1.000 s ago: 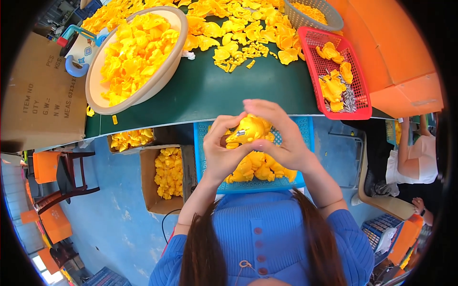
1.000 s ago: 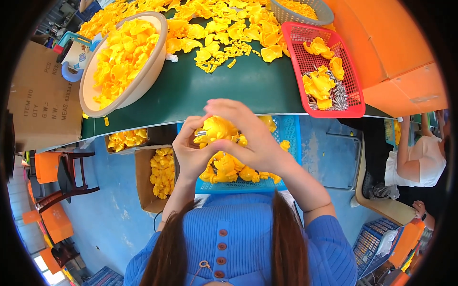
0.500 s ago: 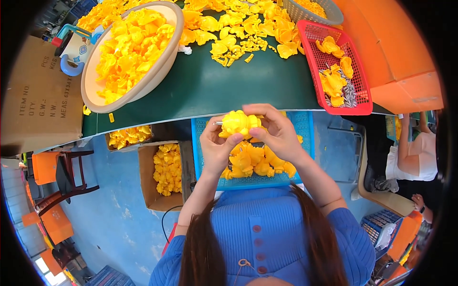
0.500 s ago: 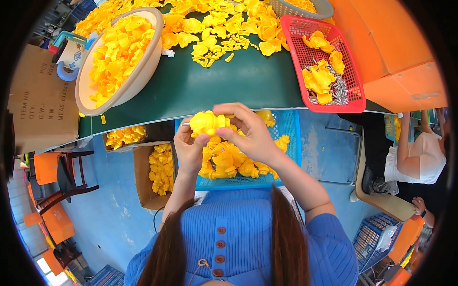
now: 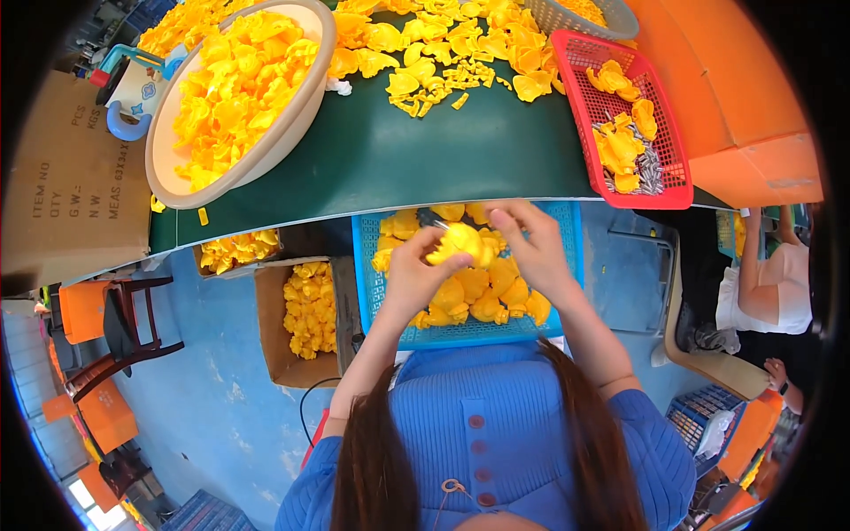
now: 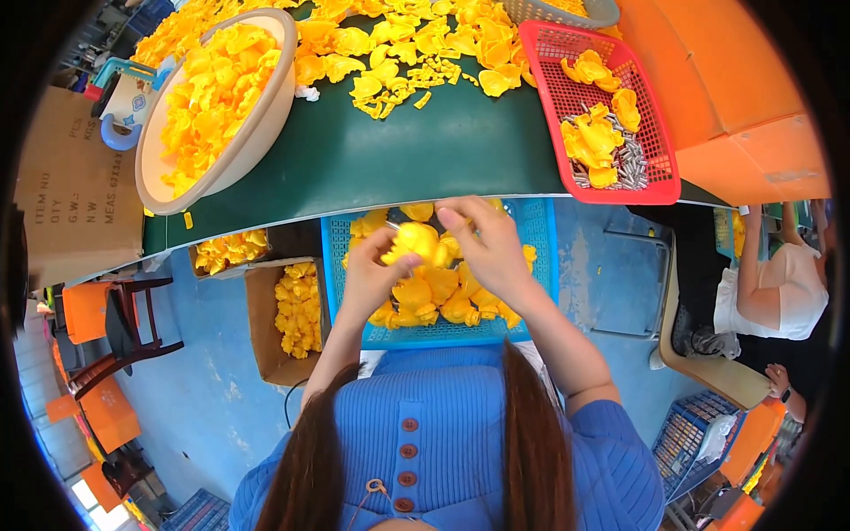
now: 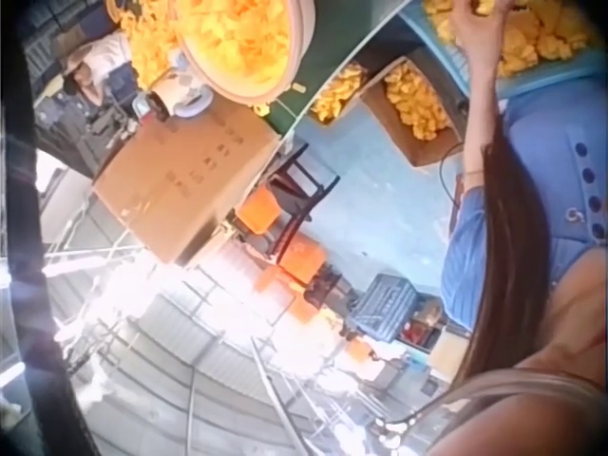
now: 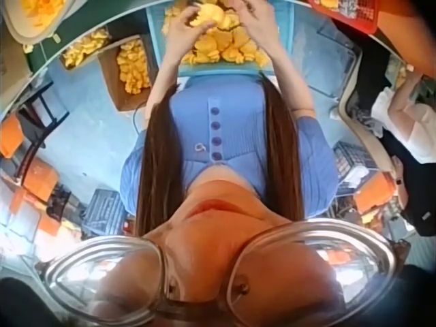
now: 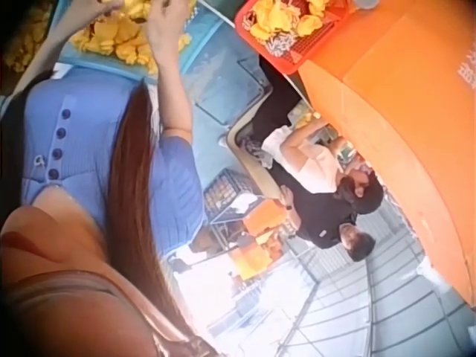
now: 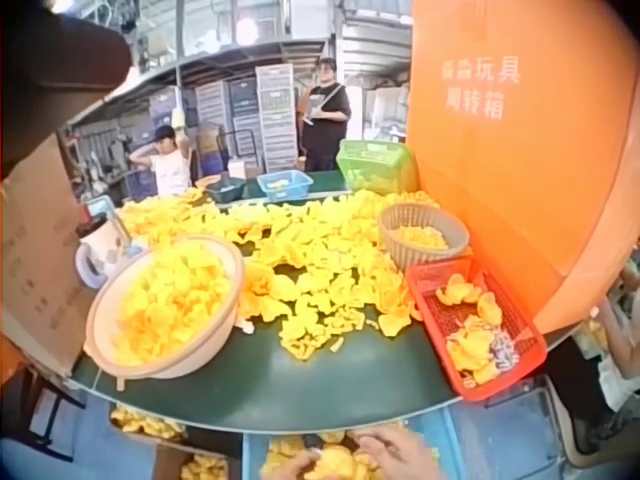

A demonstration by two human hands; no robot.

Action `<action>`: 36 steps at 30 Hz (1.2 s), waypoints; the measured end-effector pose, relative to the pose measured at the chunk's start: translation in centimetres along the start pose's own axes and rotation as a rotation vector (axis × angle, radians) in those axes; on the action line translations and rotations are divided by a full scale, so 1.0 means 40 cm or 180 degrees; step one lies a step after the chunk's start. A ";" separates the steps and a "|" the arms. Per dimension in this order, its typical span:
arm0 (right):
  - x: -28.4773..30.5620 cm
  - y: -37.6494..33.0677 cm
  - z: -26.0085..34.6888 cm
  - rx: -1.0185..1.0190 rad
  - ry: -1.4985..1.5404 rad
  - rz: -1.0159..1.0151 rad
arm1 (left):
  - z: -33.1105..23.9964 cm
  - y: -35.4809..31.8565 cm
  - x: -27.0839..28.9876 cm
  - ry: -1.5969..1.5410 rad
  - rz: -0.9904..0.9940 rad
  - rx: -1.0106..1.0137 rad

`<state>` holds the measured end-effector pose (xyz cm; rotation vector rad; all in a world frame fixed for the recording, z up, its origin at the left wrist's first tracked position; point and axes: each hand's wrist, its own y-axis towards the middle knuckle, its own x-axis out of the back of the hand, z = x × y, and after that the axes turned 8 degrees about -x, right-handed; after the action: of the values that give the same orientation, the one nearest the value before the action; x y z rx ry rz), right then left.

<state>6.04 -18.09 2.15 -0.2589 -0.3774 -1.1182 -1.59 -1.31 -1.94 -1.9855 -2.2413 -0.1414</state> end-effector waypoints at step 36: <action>0.188 -0.051 0.389 0.1191 0.4559 0.3991 | -0.496 -0.167 0.315 -0.0461 -0.1220 -0.4600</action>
<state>4.52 -19.11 19.45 0.6009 0.7985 0.1998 -8.79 6.93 19.90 -1.8174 -2.8562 -2.2216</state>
